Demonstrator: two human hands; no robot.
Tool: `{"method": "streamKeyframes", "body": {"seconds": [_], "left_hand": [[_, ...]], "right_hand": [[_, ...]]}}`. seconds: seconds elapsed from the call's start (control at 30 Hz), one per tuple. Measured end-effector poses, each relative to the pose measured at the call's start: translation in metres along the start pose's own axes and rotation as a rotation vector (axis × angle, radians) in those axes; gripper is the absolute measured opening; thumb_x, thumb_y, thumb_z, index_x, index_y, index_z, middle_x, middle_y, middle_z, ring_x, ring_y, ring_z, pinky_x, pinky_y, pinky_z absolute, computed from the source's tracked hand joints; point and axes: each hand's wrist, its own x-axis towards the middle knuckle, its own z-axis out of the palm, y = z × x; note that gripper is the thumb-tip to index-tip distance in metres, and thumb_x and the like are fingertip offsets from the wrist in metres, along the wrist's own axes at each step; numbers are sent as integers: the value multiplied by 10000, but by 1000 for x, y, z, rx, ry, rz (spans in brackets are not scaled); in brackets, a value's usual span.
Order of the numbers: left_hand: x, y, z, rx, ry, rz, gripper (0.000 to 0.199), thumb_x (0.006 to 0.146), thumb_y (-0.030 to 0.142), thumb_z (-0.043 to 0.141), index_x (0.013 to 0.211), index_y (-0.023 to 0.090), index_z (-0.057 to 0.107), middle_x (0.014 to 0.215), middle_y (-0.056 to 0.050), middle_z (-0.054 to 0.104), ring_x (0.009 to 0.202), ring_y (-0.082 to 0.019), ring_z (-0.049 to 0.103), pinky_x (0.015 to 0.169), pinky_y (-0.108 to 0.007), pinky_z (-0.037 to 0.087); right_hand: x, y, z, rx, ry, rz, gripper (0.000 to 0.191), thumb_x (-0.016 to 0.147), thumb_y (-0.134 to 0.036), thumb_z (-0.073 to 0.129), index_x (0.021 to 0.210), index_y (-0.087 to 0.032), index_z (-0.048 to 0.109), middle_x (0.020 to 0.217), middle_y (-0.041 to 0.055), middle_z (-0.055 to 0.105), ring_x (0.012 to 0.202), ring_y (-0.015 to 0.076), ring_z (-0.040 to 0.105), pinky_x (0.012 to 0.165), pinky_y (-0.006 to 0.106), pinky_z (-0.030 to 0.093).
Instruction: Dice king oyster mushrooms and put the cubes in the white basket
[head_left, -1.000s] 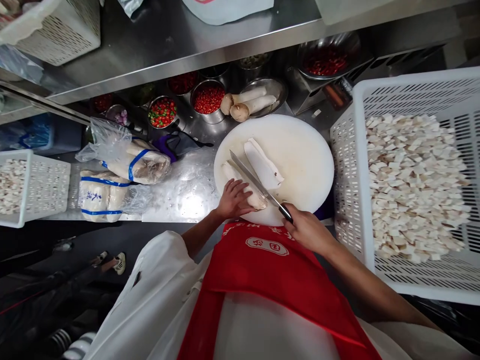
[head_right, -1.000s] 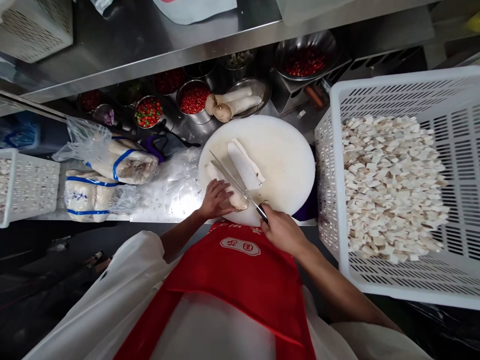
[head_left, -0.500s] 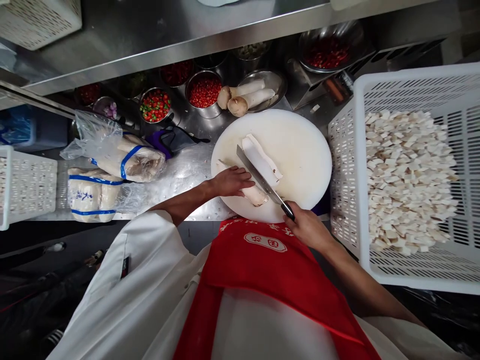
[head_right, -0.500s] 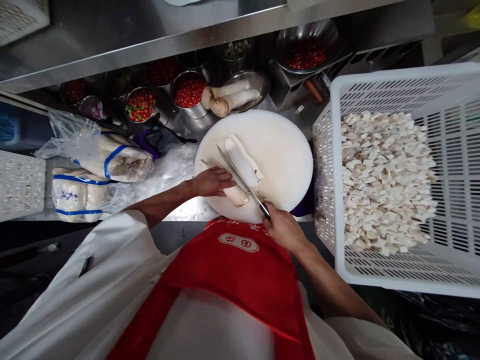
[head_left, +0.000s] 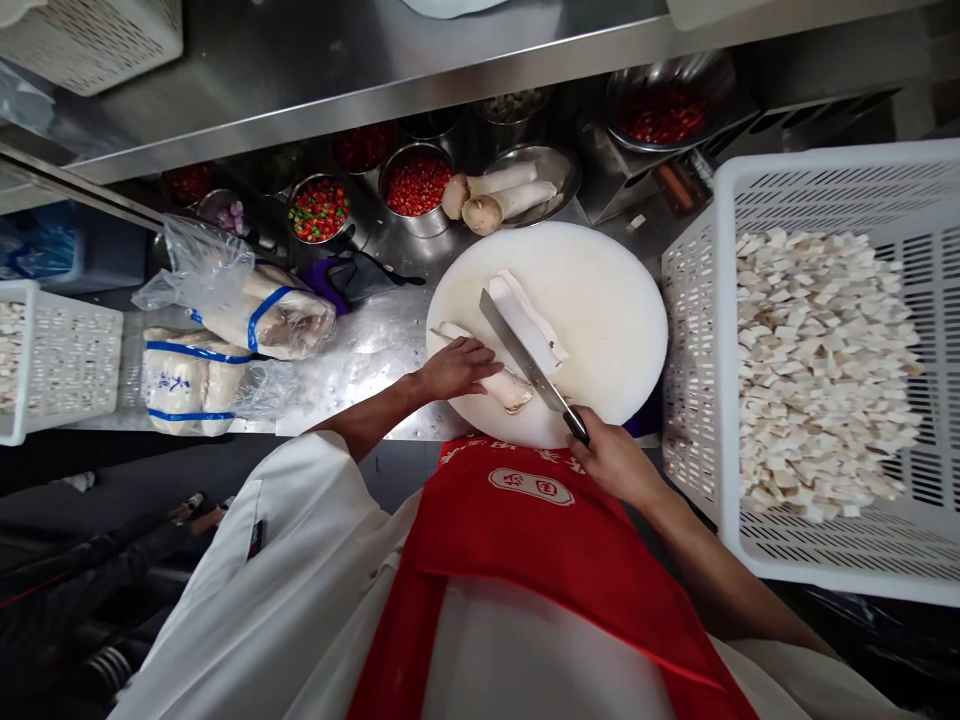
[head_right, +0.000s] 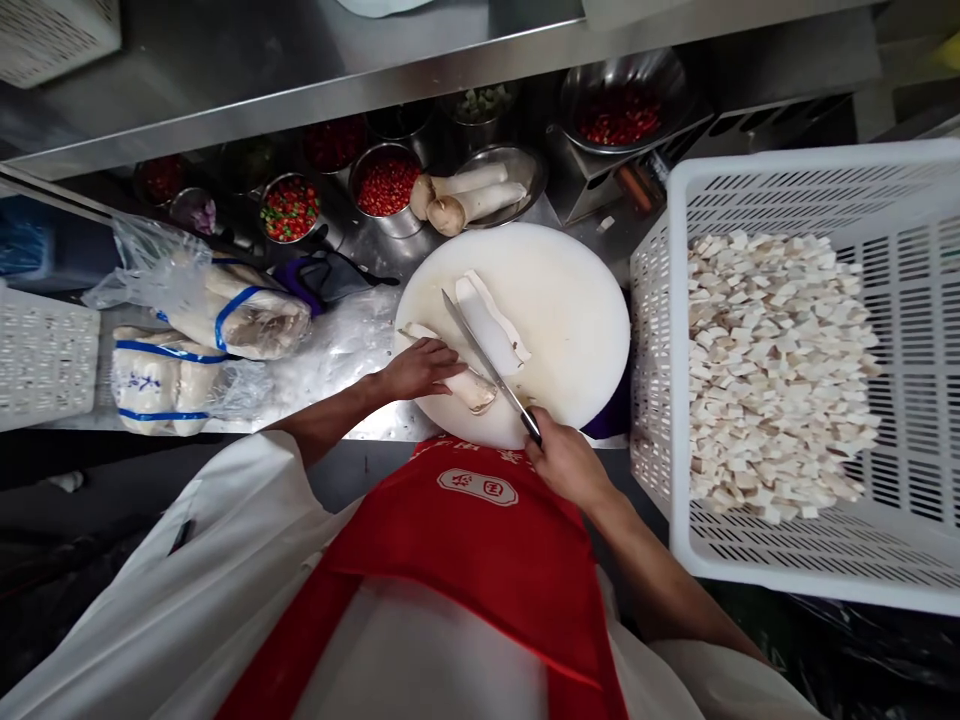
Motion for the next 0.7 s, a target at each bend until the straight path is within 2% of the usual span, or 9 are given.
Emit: {"method": "streamKeyframes", "body": {"seconds": [0.2, 0.37, 0.5, 0.7], "left_hand": [[10, 6, -8, -41, 13, 11, 507, 877, 452, 640, 1335, 246, 567, 1239, -90, 617, 1120, -273, 494, 971, -396, 370], [14, -1, -2, -136, 12, -3, 544, 811, 415, 729, 1316, 268, 592, 1254, -85, 623, 1135, -272, 503, 984, -396, 371], [9, -10, 6, -219, 35, 9, 508, 874, 462, 644, 1332, 250, 585, 1325, -89, 606, 1239, -281, 476, 1064, -410, 319], [8, -18, 7, -283, -8, 59, 505, 921, 487, 567, 1369, 253, 553, 1351, -96, 600, 1284, -275, 485, 1130, -448, 265]], "right_hand": [[0, -1, -1, -16, -5, 4, 382, 930, -295, 434, 1284, -165, 490, 885, 93, 719, 784, 258, 672, 678, 298, 402], [0, -1, -1, -20, -4, 10, 393, 931, -301, 439, 1298, -169, 484, 901, 101, 722, 808, 265, 678, 690, 298, 416], [0, -2, -2, -22, -6, 12, 378, 929, -299, 439, 1281, -171, 494, 882, 95, 716, 793, 264, 676, 679, 298, 412], [0, -3, -2, -21, -13, 17, 365, 929, -304, 439, 1262, -164, 491, 886, 94, 710, 795, 257, 674, 681, 292, 406]]}}
